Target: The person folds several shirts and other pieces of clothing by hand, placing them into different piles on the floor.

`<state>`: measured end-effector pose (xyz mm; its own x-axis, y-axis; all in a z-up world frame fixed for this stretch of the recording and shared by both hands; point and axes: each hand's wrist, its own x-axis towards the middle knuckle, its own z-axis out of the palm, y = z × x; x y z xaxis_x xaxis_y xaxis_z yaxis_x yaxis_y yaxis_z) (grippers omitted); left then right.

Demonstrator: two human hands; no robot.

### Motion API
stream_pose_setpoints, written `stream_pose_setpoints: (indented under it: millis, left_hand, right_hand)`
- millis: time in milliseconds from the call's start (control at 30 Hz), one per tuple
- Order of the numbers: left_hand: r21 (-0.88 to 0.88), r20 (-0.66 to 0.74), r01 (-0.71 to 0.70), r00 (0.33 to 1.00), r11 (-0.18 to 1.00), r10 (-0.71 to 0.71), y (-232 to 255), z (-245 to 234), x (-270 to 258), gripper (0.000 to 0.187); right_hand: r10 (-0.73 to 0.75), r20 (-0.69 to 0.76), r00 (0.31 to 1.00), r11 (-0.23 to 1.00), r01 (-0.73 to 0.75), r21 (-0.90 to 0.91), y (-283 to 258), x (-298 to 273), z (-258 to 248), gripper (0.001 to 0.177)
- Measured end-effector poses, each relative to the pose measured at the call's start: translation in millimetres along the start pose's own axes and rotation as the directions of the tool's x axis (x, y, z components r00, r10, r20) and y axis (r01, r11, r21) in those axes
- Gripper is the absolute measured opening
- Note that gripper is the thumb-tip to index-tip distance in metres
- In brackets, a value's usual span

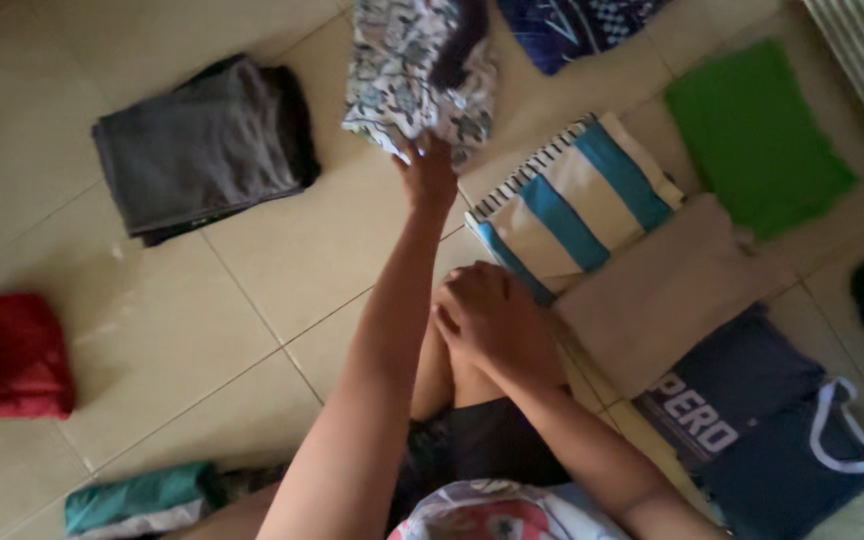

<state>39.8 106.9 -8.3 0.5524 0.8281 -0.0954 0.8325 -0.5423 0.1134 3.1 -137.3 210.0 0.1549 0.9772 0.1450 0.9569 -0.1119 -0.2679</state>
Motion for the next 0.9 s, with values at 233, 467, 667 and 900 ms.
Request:
stream_pose_setpoints:
  millis: [233, 467, 667, 900]
  left_hand:
    - [0.044, -0.04, -0.005, 0.999, 0.999, 0.006, -56, 37, -81, 0.042]
    - [-0.081, -0.072, 0.097, 0.992, 0.992, -0.103, -138, -4, -263, 0.031]
    - [-0.023, -0.138, 0.247, 0.959, 0.969, -0.248, -201, -7, -363, 0.034]
    - [-0.08, 0.063, 0.454, 0.891, 0.887, -0.45, -186, -20, -387, 0.063]
  right_hand:
    - [0.019, -0.115, 0.993, 0.999, -0.022, -0.026, -3, -9, 21, 0.027]
    - [-0.096, -0.216, 0.972, 0.995, 0.101, 0.015, -23, -28, -18, 0.022]
    - [0.019, 0.14, 0.99, 0.934, -0.068, 0.351, -8, 35, 93, 0.023]
    - [-0.054, 0.143, 0.988, 0.951, 0.008, 0.309, 4, 96, 270, 0.049]
